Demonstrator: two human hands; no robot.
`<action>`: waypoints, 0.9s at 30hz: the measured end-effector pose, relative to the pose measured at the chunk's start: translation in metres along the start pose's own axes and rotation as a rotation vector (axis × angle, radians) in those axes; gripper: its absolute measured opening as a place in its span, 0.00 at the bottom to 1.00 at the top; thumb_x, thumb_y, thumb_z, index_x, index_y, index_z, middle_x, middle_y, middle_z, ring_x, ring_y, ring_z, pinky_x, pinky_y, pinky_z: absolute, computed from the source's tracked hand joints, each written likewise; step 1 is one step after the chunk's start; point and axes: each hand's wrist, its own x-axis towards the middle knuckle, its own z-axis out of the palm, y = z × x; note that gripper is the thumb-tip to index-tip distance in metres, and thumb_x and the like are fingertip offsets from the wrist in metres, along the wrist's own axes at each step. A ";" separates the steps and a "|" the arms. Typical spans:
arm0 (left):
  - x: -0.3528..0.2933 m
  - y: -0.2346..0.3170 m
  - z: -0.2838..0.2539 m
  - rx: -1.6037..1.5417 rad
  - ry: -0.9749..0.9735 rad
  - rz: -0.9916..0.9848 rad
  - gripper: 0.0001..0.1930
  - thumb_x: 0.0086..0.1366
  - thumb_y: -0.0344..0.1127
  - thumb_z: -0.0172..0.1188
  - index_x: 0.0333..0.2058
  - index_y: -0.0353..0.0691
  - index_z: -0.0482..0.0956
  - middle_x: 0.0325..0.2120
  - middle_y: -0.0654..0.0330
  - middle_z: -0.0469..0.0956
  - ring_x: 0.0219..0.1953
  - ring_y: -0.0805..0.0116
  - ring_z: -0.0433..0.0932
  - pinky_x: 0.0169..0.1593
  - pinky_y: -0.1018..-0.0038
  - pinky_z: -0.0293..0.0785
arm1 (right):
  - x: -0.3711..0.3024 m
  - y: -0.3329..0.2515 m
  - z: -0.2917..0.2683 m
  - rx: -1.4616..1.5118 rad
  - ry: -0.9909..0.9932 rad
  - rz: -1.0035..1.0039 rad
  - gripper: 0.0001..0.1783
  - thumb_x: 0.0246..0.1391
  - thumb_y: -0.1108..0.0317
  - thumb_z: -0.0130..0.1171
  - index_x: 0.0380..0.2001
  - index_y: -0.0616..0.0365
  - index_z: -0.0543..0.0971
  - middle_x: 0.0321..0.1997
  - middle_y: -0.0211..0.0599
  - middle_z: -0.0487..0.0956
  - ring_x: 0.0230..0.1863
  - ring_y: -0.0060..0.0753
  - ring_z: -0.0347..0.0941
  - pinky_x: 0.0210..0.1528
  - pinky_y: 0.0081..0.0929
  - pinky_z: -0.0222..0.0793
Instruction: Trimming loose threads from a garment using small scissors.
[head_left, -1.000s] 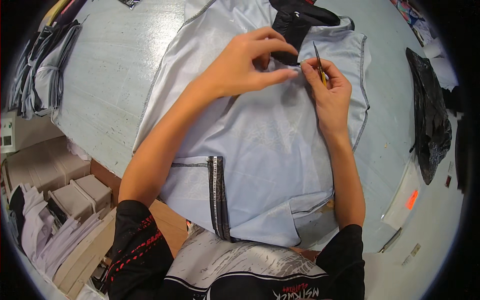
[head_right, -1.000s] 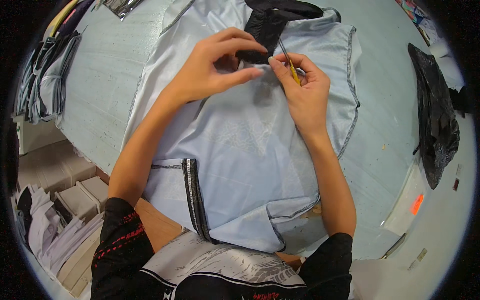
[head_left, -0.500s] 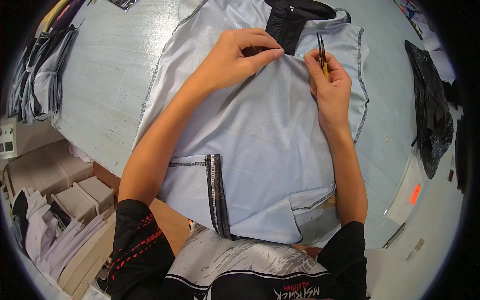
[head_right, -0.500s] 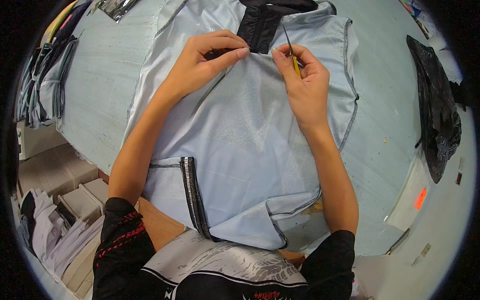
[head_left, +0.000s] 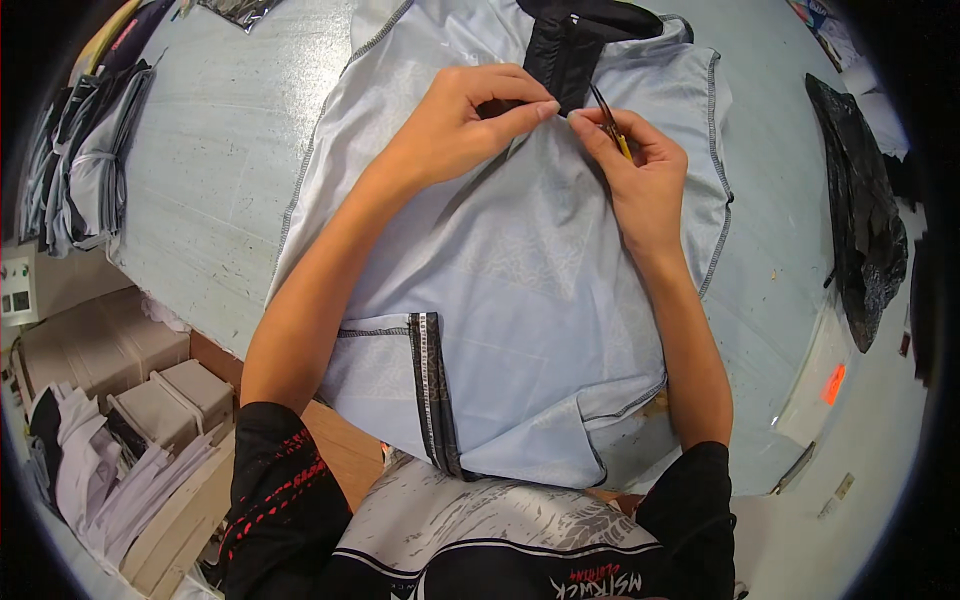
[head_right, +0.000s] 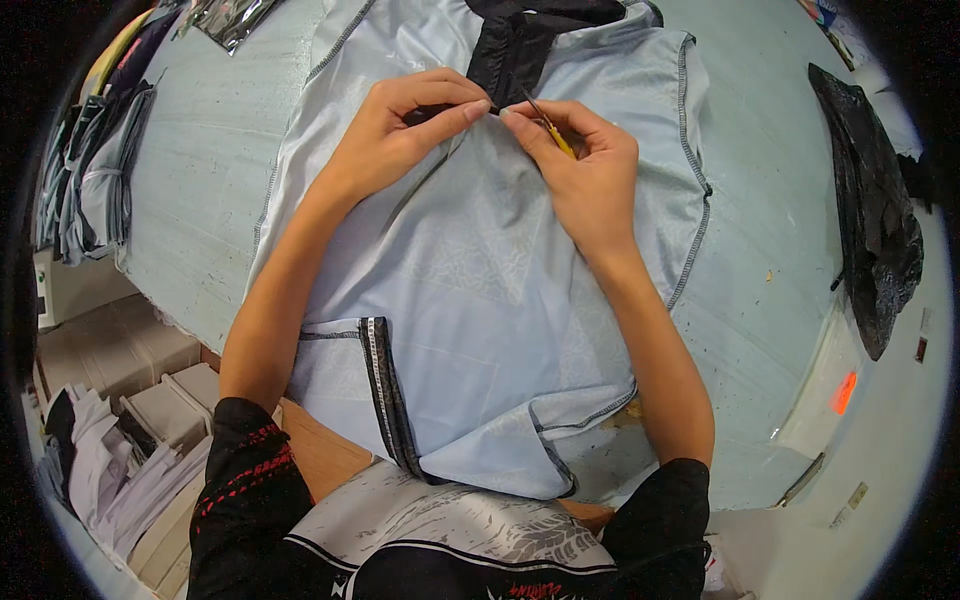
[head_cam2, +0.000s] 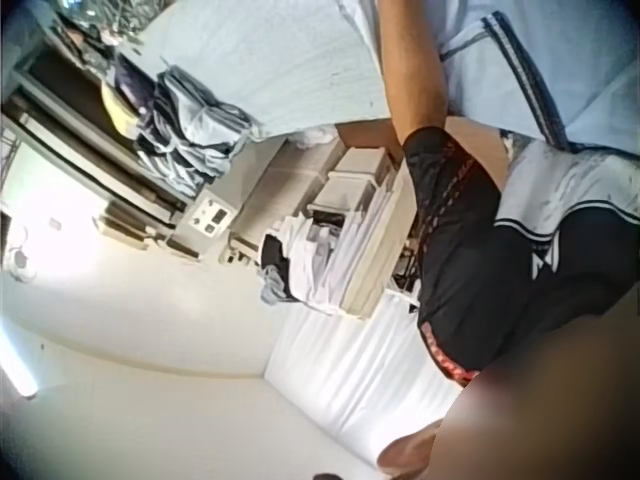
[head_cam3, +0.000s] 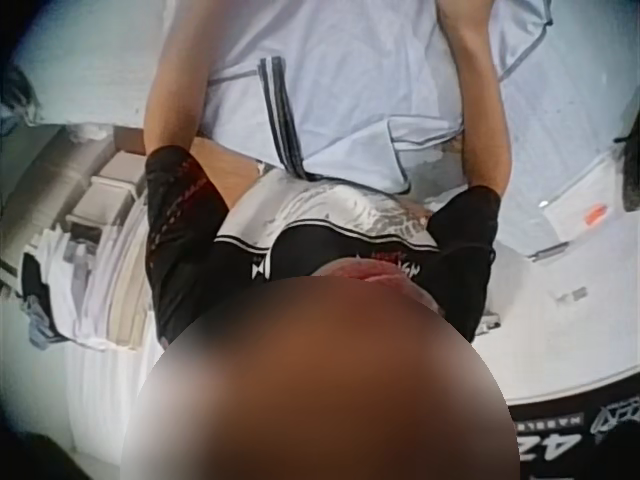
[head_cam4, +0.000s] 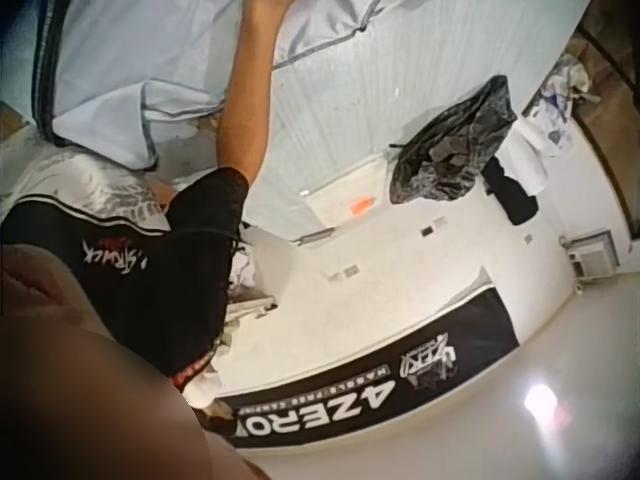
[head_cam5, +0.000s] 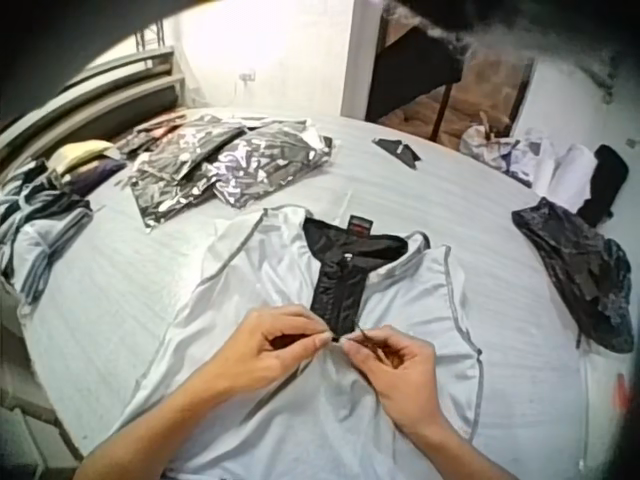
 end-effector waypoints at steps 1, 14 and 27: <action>-0.001 0.000 0.000 -0.006 -0.003 -0.028 0.08 0.60 0.32 0.61 0.32 0.32 0.81 0.24 0.63 0.76 0.25 0.80 0.69 0.29 0.81 0.64 | 0.000 0.000 -0.001 0.001 0.002 -0.001 0.08 0.54 0.73 0.62 0.37 0.64 0.81 0.32 0.23 0.78 0.32 0.10 0.70 0.39 0.10 0.64; 0.000 -0.003 -0.004 -0.060 -0.040 -0.090 0.08 0.63 0.31 0.58 0.34 0.30 0.80 0.31 0.64 0.78 0.31 0.79 0.71 0.35 0.82 0.66 | 0.002 0.000 -0.009 0.048 0.088 0.057 0.07 0.56 0.68 0.61 0.36 0.60 0.80 0.18 0.11 0.65 0.15 0.04 0.48 0.17 0.11 0.39; -0.003 -0.005 -0.004 -0.091 -0.016 -0.127 0.08 0.64 0.32 0.58 0.33 0.32 0.80 0.24 0.69 0.75 0.28 0.82 0.70 0.34 0.82 0.66 | -0.006 -0.018 -0.016 0.193 0.068 0.161 0.08 0.57 0.69 0.60 0.38 0.61 0.79 0.19 0.16 0.66 0.14 0.07 0.49 0.17 0.13 0.42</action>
